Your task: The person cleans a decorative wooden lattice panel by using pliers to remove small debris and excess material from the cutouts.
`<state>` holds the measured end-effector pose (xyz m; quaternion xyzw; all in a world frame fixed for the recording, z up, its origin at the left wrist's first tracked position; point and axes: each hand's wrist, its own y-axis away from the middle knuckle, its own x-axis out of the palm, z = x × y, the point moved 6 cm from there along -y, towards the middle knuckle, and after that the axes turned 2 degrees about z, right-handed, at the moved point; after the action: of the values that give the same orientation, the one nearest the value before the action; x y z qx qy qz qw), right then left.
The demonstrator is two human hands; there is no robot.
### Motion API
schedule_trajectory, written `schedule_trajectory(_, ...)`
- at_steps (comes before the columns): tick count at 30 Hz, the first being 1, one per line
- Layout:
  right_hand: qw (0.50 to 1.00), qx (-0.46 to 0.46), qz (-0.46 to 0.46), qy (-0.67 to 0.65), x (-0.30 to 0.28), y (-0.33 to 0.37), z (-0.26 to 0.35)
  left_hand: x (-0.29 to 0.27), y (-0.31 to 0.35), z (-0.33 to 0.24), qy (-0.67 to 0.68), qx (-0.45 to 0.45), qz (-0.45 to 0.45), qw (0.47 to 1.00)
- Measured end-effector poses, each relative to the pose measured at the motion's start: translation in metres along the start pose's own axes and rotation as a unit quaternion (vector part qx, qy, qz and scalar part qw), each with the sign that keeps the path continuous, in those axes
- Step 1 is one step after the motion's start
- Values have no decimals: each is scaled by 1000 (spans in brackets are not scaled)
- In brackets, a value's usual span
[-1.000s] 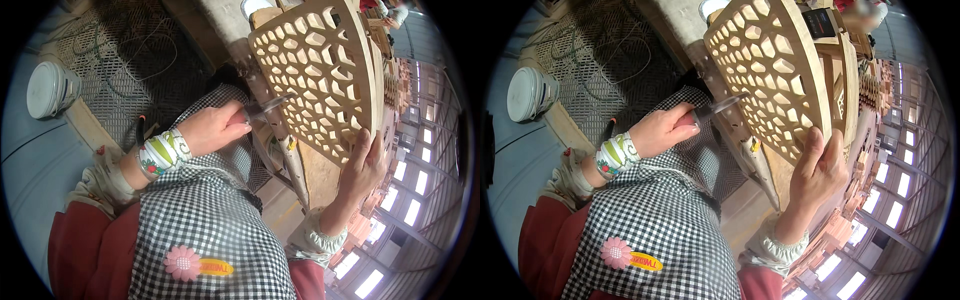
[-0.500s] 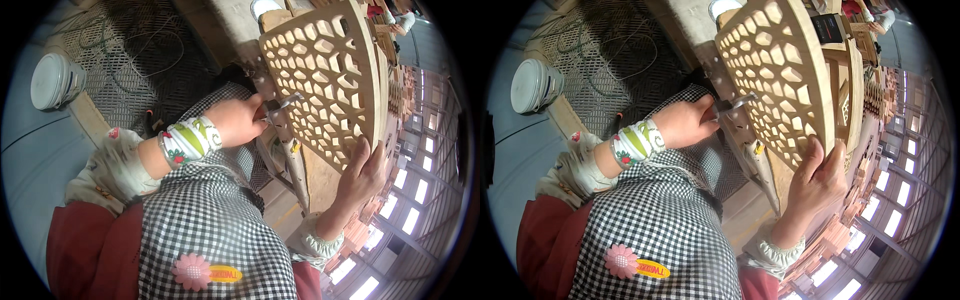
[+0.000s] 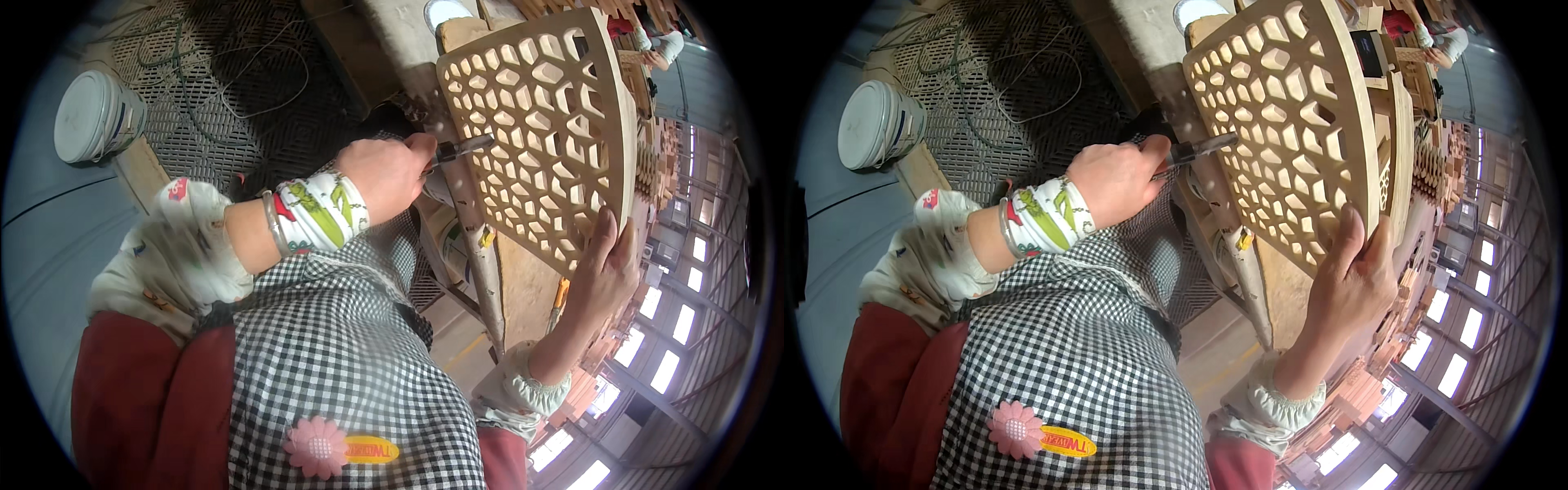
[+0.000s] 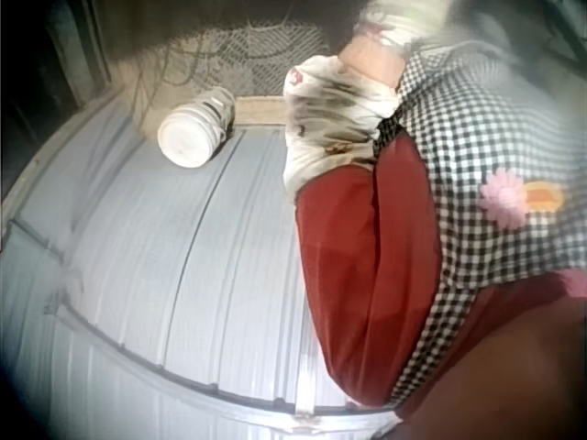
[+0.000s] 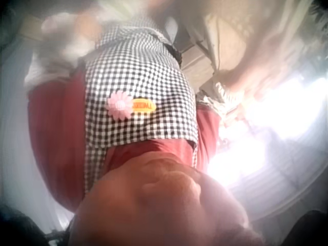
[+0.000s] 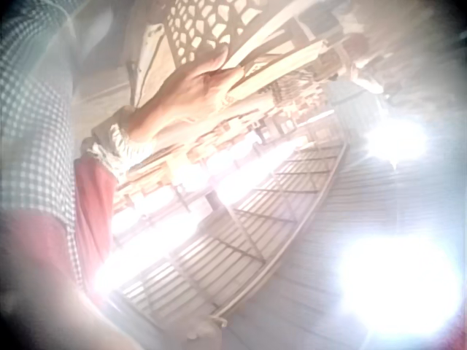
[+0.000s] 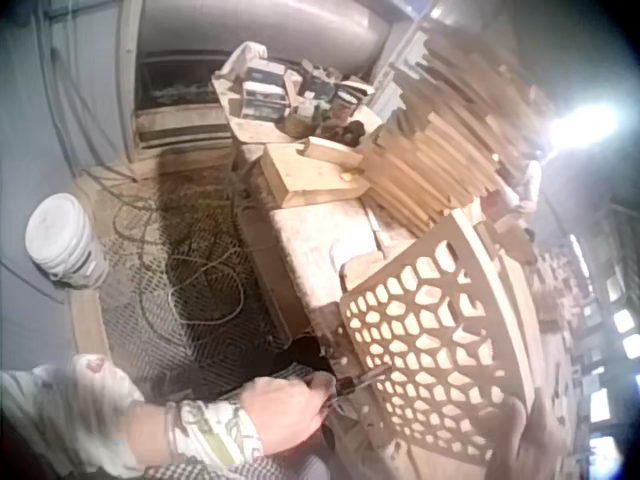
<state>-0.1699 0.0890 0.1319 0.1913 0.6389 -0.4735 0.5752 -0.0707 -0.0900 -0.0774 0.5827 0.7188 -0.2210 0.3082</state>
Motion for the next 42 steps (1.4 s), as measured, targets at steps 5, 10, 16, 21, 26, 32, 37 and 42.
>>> schedule_trajectory(5, 1000, 24, -2, -9, 3, -3, -5, 2, -7, -7, -40, 22, -28, 999)
schedule_trajectory(10, 999, 16, -29, 36, 1, 1, -4, -1, -20, -23, -71, 16, -48, 996)
schedule_trajectory(16, 997, 2, -43, 62, 1, 1, -10, -1, -19, -20, -95, -24, -33, 995)
schedule_trajectory(21, 996, -14, -52, 70, -1, 1, -3, -18, 18, -18, -78, -57, 11, 995)
schedule_trajectory(26, 993, -47, -72, 80, -5, 5, 8, -31, 25, -26, -88, -35, 1, 995)
schedule_trajectory(32, 989, -49, -76, 115, -5, 4, 5, -25, 25, -28, -85, -36, 22, 996)
schedule_trajectory(37, 988, -45, -83, 123, -5, 4, 5, -31, 28, -34, -78, -50, 10, 996)
schedule_trajectory(42, 988, -51, -88, 112, -7, 7, 9, -34, 5, -46, -82, -30, 20, 996)
